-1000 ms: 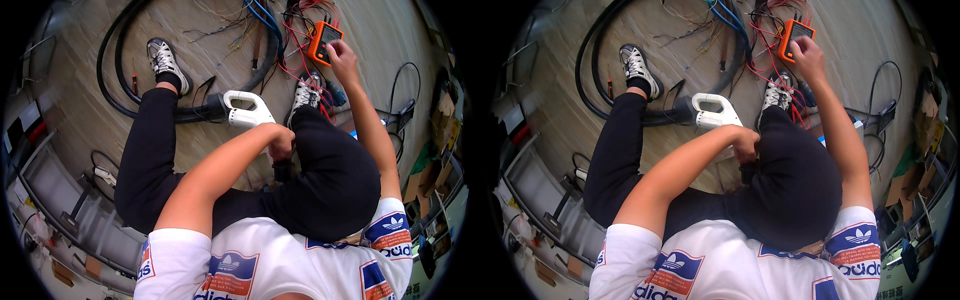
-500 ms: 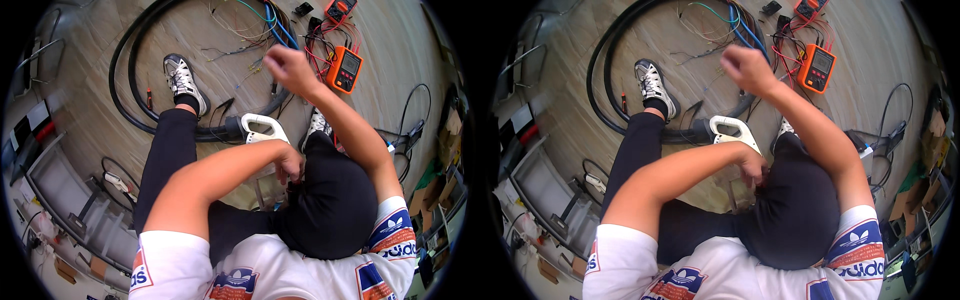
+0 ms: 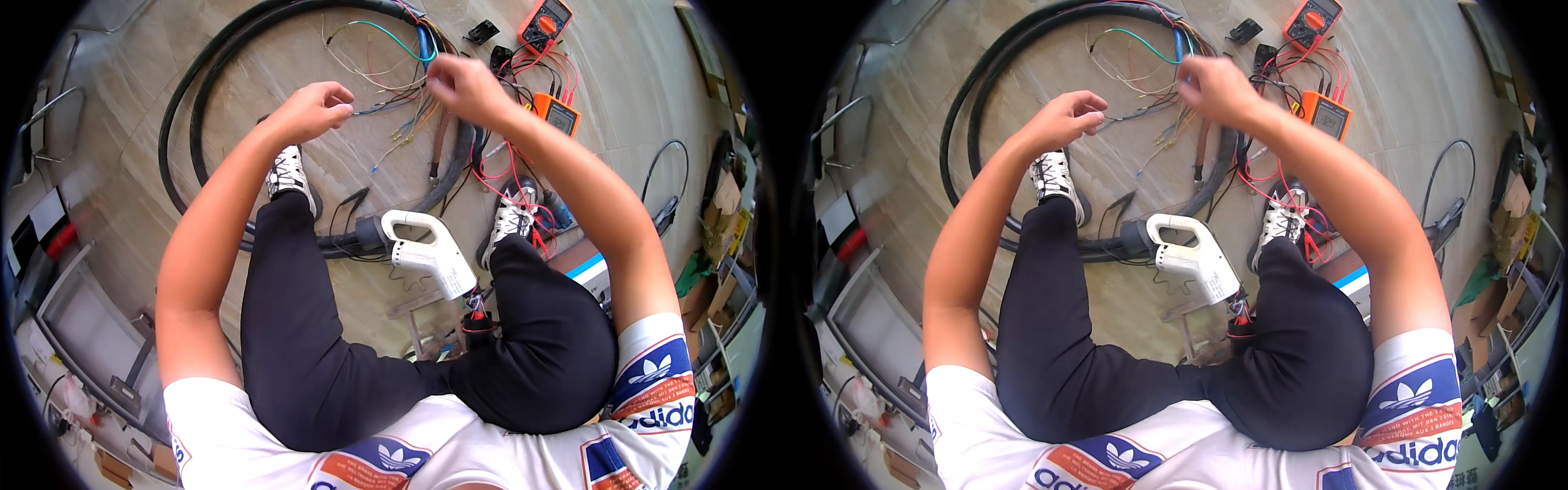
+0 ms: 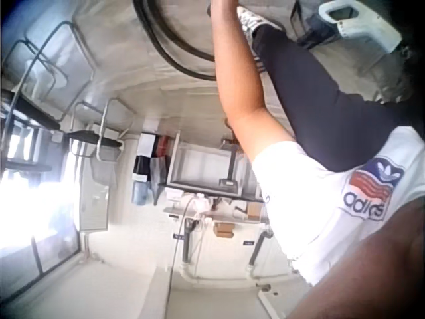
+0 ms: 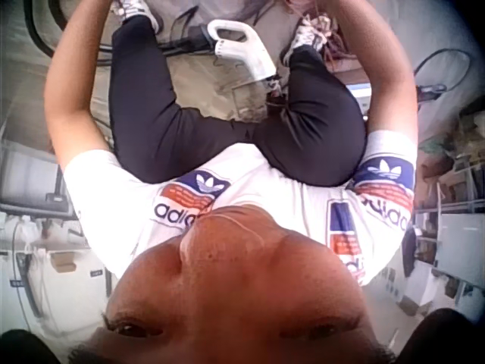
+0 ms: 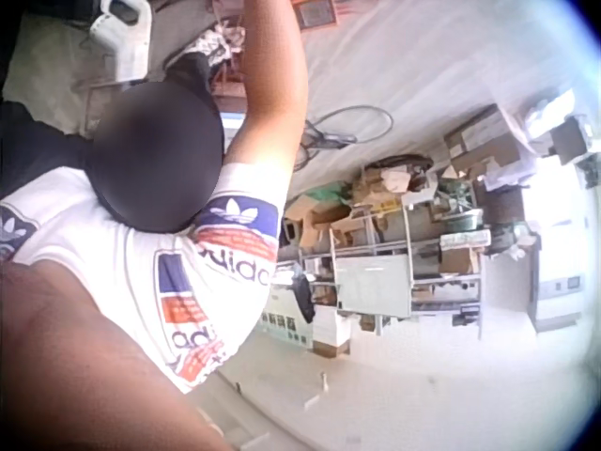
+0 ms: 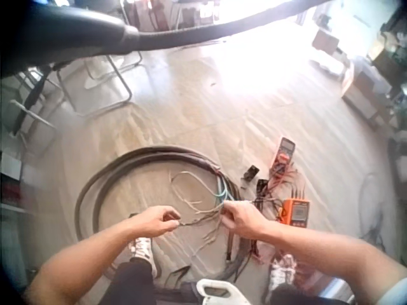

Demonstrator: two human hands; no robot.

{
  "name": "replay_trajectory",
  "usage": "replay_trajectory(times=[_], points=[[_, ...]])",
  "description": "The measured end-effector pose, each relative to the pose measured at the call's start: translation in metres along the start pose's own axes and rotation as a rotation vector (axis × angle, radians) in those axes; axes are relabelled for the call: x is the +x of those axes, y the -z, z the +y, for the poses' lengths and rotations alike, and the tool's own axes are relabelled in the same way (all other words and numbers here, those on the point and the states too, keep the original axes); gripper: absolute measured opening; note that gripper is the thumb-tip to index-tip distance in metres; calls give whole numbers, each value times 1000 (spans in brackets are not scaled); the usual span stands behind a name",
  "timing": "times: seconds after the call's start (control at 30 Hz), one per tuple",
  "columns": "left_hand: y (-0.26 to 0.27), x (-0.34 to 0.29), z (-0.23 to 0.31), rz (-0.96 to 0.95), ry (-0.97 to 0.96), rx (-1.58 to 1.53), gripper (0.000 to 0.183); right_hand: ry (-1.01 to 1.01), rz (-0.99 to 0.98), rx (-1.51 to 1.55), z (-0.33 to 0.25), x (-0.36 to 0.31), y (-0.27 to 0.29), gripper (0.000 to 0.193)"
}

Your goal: The person works on a charging connector, using pliers to trim wires, checking connections with a multimeter, and using a screwdriver on internal components.

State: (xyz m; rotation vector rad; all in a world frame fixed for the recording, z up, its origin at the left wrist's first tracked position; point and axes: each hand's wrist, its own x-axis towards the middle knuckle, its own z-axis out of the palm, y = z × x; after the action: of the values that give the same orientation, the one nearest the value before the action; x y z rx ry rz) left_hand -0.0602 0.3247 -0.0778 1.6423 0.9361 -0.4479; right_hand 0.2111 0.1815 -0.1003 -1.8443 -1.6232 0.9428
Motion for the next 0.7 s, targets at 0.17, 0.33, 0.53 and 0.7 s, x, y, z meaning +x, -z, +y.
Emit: replay_trajectory(times=[0.17, 0.33, 0.53, 0.7], points=[[-11, 28, -31, 48, -26, 84, 46, 71, 109, -94, 19, 43, 9, 20], [-18, 58, -39, 241, -132, 273, 56, -213, 301, -9, 68, 50, 12, 25], [-25, 65, -41, 309, -345, 446, 70, -454, 162, 144, 114, 28, 4, 34], [-44, 74, -45, 191, -364, 523, 72, -366, 235, 100, 87, 18, -6, 26]])
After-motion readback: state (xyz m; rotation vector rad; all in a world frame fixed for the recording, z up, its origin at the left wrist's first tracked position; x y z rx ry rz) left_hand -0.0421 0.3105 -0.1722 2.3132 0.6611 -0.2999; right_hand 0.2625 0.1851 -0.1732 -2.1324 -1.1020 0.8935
